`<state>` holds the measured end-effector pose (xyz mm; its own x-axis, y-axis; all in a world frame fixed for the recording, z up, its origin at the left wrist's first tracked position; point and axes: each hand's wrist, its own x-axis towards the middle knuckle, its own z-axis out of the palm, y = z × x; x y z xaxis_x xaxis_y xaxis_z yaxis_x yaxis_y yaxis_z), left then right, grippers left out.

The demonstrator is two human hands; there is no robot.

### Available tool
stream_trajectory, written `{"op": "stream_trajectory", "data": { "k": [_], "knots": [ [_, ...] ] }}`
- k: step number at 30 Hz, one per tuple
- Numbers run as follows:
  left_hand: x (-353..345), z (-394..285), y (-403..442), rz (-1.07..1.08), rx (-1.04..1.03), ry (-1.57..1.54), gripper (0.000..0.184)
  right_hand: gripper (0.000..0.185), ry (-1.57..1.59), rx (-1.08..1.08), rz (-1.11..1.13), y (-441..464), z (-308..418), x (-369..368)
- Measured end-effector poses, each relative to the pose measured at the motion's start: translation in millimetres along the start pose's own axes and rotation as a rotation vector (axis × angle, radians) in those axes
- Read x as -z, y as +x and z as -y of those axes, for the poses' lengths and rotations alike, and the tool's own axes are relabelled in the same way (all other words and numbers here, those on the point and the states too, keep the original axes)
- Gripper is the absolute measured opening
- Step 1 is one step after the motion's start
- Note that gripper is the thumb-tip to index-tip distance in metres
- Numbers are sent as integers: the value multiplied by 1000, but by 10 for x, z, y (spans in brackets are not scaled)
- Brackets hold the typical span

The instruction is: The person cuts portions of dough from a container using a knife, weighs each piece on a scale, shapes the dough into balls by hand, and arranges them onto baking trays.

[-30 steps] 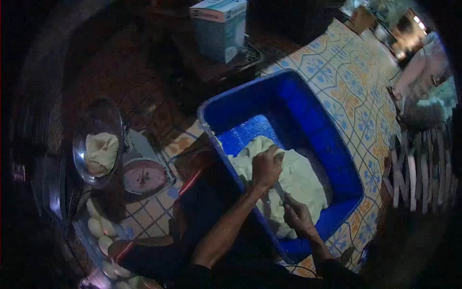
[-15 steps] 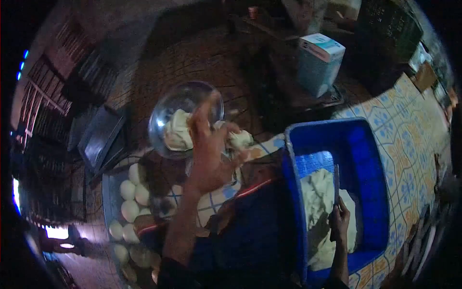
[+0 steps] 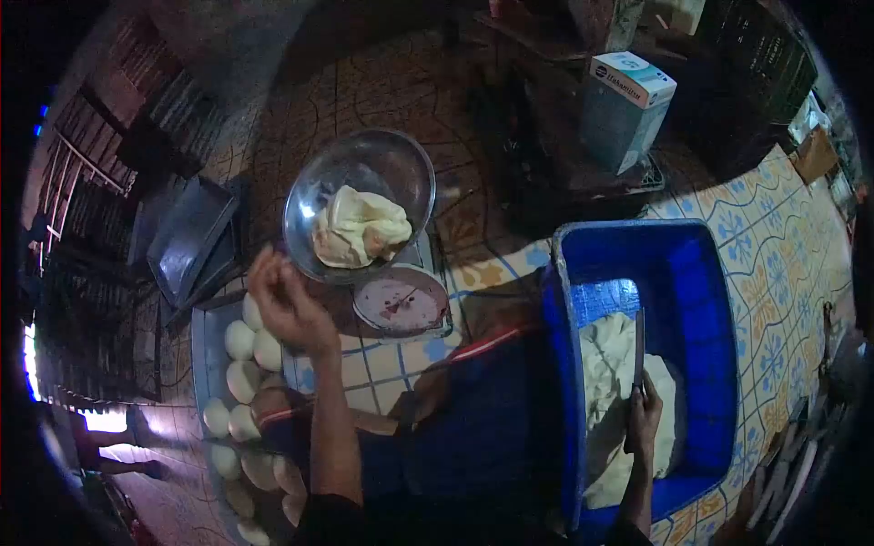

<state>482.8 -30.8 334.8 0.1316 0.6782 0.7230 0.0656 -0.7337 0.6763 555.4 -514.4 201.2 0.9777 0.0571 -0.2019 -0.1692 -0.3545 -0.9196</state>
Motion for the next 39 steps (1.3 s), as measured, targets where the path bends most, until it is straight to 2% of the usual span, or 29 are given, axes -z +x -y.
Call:
{"op": "stream_trajectory", "data": {
  "k": [2,6,9,11,12,16,19,20,23,24,25,27,29,31,33,36,39],
  "knots": [
    [112,113,-296,-97,34,-141,21,45,7,-9,-5,6,59,19],
    [332,64,-1026,85,355,-204,15,43,27,-50,-29,48,1,49],
    [336,-9,-1324,228,480,-112,15,42,48,-24,-14,58,-86,83],
    [277,-46,-1487,277,542,-222,16,42,55,-85,-50,42,15,33],
    [248,-71,-1542,302,573,-279,17,40,-21,-25,-55,57,-28,52],
    [133,-252,-1579,511,518,-226,21,39,99,-63,-50,33,11,58],
    [71,-357,-1641,550,588,-295,21,44,-11,-19,-46,82,-86,106],
    [68,-403,-1621,606,608,-290,21,44,-44,-98,-48,88,-84,137],
    [49,-476,-1662,603,613,-303,22,40,-249,206,-115,162,-311,130],
    [65,-453,-1695,608,613,-285,23,44,-581,118,-160,116,-243,139],
    [96,-396,-1723,612,614,-269,23,48,-844,229,-186,150,-214,94],
    [109,-307,-1766,614,622,-275,24,54,-557,354,-113,230,64,-134],
    [148,-270,-1797,619,650,-301,25,56,50,99,233,443,447,-451],
    [144,-367,-1784,598,673,-328,29,57,321,148,346,833,637,-851],
    [221,-345,-1799,641,620,-277,30,58,447,108,342,1291,619,-1238],
    [410,-488,-1633,679,627,-237,30,57,328,76,379,1394,833,-1445],
    [600,-408,-1613,581,748,-214,32,55,260,156,229,1298,764,-1435]
  ]
}}
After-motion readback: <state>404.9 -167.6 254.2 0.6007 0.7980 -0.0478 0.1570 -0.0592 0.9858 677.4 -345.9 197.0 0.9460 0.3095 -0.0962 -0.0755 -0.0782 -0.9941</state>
